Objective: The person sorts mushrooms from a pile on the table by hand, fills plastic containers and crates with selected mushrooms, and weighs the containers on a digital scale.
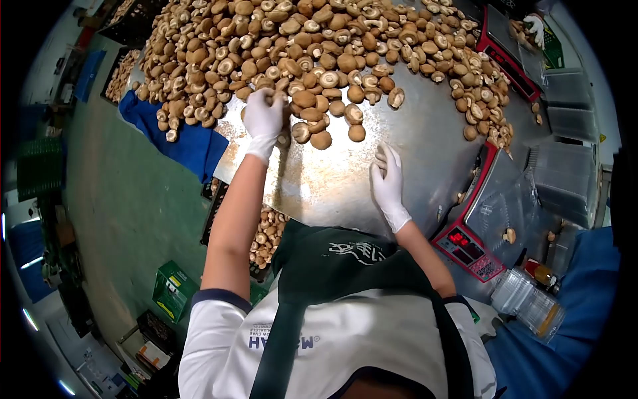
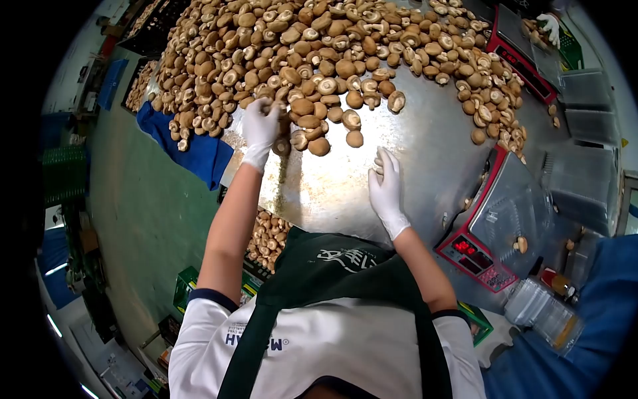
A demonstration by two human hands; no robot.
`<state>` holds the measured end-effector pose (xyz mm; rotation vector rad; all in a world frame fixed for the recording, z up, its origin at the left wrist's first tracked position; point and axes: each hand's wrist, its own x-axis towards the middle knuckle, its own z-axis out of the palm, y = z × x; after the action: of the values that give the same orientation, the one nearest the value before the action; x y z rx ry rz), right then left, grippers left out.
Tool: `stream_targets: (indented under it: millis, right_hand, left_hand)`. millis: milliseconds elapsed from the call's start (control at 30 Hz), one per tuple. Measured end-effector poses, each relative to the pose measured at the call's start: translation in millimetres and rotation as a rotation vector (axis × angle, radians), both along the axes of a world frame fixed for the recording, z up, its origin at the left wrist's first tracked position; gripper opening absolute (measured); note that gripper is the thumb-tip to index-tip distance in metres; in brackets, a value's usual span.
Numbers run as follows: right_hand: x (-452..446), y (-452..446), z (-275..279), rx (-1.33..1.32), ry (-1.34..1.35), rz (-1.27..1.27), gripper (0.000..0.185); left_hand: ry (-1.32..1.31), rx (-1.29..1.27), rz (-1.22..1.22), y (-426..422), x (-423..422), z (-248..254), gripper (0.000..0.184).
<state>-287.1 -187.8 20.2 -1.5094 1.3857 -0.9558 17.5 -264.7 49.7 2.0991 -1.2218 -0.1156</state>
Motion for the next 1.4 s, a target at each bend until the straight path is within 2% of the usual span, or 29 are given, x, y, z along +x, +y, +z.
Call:
stream_targets:
  millis: [67, 100, 133, 167, 200, 233, 300, 333, 367, 467, 567, 667, 700, 767, 800, 833, 867, 967, 1033, 1100, 1133, 1200, 1233, 1300, 1400]
  right_hand:
    - [-11.6, 12.6, -2.8, -0.045, 0.020, -0.006, 0.050]
    - [-15.8, 16.5, -1.1, -0.048, 0.030, -0.011, 0.050]
    - [-19.0, 20.6, 1.8, -0.048, 0.041, -0.012, 0.049]
    - [-20.3, 23.1, 2.6, -0.047, 0.049, -0.009, 0.049]
    - [-21.1, 23.6, -0.7, -0.062, 0.035, -0.021, 0.045]
    - [-21.8, 22.5, -2.7, -0.047, 0.021, -0.035, 0.043]
    - [-21.2, 18.2, -6.9, -0.016, -0.008, -0.060, 0.041]
    - [-20.2, 13.0, -3.4, 0.010, 0.009, -0.082, 0.038]
    - [-17.7, 5.2, -3.3, -0.036, -0.038, -0.090, 0.037]
    - [-3.1, -42.5, 11.9, -0.167, -0.043, -0.019, 0.038]
    - [39.2, -108.3, 55.2, -0.413, 0.095, 0.087, 0.040]
    - [97.6, -179.3, 71.4, -0.517, 0.153, 0.210, 0.043]
    - [116.8, -197.2, 71.9, -0.514, 0.189, 0.262, 0.044]
    - [150.3, -220.0, 53.0, -0.587, 0.466, 0.258, 0.048]
    - [157.3, -216.9, 38.0, -0.554, 0.602, 0.312, 0.050]
    - [161.3, -212.6, 37.2, -0.522, 0.740, 0.365, 0.052]
    - [151.9, -200.2, 34.8, -0.514, 0.923, 0.497, 0.053]
    - [127.1, -169.2, 11.8, -0.544, 0.739, 0.491, 0.044]
    - [105.7, -147.1, 20.1, -0.354, 0.634, 0.428, 0.040]
    - [79.5, -131.0, 28.4, -0.384, 0.654, 0.375, 0.037]
    - [66.0, -123.7, 25.7, -0.433, 0.648, 0.344, 0.036]
    - [39.7, -107.0, 21.5, -0.541, 0.663, 0.327, 0.034]
    - [28.4, -94.4, 25.6, -0.515, 0.698, 0.329, 0.034]
    - [9.9, -69.2, 17.0, -0.510, 0.587, 0.262, 0.033]
    - [-17.4, -33.3, 2.8, -0.417, 0.533, 0.183, 0.035]
  left_hand:
    - [0.298, -0.190, 0.002, 37.1, 13.6, 15.3, 0.030]
    - [0.230, -0.110, 0.071, 61.9, 28.5, 20.5, 0.026]
    - [0.590, -0.262, 0.067, 89.8, 30.1, 35.8, 0.020]
    - [0.634, -0.274, 0.129, 118.2, 36.0, 44.7, 0.018]
    - [0.325, -0.143, 0.205, 157.3, 67.2, 20.2, 0.019]
    - [0.388, -0.079, 0.282, 193.8, 88.4, 1.9, 0.017]
    - [0.337, 0.216, 0.297, 271.9, 121.3, -27.3, 0.018]
    - [0.307, 0.259, 0.337, 300.1, 125.7, -42.3, 0.020]
    - [0.278, 0.305, 0.395, 309.1, 110.5, -33.1, 0.023]
    - [0.256, 0.118, 0.334, 297.6, 81.7, -38.7, 0.033]
    - [0.090, -0.004, 0.170, 213.6, 46.0, -9.5, 0.046]
    - [0.073, -0.167, 0.038, 118.5, 29.8, 7.7, 0.060]
    - [-0.097, -0.114, 0.007, 92.8, 33.1, 2.9, 0.063]
    - [-0.176, -0.057, -0.039, 43.8, 25.3, -7.2, 0.065]
    - [-0.143, 0.025, -0.049, 28.7, 14.7, -19.3, 0.065]
    - [-0.228, 0.238, -0.048, 19.6, -7.2, -22.9, 0.066]
    - [-0.223, 0.205, -0.100, 18.6, -23.5, -23.8, 0.067]
    - [-0.064, 0.138, -0.282, 32.0, -56.0, -14.2, 0.070]
    - [-0.144, 0.212, -0.321, 47.7, -77.4, -6.6, 0.082]
    - [-0.152, 0.129, -0.379, 58.0, -93.1, -6.4, 0.085]
    - [-0.147, 0.165, -0.412, 64.4, -100.2, -1.1, 0.086]
    - [-0.126, 0.124, -0.516, 77.2, -112.3, -0.6, 0.076]
    - [-0.143, 0.112, -0.582, 85.2, -117.2, -1.5, 0.071]
    - [-0.155, 0.162, -0.670, 103.8, -128.5, -3.2, 0.059]
    - [-0.124, 0.184, -0.827, 133.3, -139.4, -11.4, 0.053]
